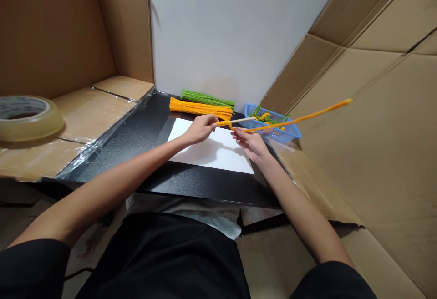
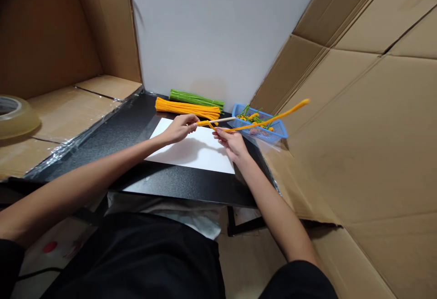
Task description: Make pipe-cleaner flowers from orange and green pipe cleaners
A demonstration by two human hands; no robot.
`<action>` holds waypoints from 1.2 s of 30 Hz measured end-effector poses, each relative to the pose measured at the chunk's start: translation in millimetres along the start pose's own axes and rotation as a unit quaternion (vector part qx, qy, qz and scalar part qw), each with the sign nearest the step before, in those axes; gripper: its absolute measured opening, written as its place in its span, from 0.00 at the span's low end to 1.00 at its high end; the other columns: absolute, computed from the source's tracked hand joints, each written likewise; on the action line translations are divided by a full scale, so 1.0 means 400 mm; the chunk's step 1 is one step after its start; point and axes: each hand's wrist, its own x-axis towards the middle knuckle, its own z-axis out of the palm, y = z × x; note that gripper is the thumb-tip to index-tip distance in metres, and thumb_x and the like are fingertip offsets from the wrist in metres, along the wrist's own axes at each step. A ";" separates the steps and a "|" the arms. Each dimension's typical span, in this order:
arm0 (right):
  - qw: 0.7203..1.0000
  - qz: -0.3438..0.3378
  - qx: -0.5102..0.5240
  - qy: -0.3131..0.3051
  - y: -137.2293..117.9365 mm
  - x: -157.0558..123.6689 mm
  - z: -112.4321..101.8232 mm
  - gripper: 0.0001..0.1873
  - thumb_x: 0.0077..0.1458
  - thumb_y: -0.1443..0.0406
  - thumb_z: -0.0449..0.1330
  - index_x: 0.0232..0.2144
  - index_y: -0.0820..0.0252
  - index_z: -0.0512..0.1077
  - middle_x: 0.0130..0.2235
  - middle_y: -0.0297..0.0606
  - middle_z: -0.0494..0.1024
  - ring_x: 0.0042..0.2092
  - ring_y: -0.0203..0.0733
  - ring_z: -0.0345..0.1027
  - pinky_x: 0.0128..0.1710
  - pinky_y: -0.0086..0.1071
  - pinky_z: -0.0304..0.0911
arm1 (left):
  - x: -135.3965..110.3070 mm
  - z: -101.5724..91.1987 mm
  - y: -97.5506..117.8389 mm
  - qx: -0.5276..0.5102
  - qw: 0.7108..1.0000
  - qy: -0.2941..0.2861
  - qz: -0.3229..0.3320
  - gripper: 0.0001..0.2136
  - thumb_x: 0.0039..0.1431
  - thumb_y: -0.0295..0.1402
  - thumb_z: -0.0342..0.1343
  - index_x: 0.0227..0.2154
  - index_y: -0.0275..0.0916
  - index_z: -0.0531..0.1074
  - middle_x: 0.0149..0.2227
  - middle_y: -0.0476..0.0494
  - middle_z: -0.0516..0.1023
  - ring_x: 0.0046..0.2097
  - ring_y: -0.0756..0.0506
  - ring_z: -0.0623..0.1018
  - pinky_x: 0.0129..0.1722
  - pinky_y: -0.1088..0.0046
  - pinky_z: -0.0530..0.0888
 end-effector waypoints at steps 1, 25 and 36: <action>1.000 0.016 0.013 0.006 -0.002 0.007 -0.007 0.16 0.36 0.61 0.78 0.29 0.58 0.80 0.30 0.37 0.82 0.31 0.34 0.72 0.27 0.25 0.62 | 0.000 -0.002 0.003 -0.016 0.999 -0.024 0.017 0.07 0.59 0.27 0.53 0.35 0.34 0.75 0.30 0.46 0.78 0.32 0.49 0.73 0.33 0.74 0.67; 0.976 -0.137 -0.165 -0.037 -0.092 -0.046 -0.008 0.18 0.34 0.54 0.78 0.26 0.59 0.81 0.26 0.38 0.81 0.31 0.40 0.74 0.30 0.33 0.64 | -0.039 0.023 0.033 0.295 0.950 -0.091 0.040 0.15 0.55 0.24 0.51 0.43 0.36 0.78 0.38 0.36 0.82 0.38 0.38 0.79 0.33 0.68 0.67; 0.999 0.034 0.016 -0.016 -0.025 -0.035 -0.022 0.14 0.37 0.63 0.77 0.29 0.57 0.80 0.33 0.38 0.84 0.36 0.38 0.77 0.27 0.26 0.62 | -0.028 0.035 0.002 -0.031 0.997 -0.060 0.041 0.09 0.61 0.30 0.50 0.37 0.35 0.76 0.29 0.48 0.76 0.31 0.49 0.72 0.32 0.75 0.66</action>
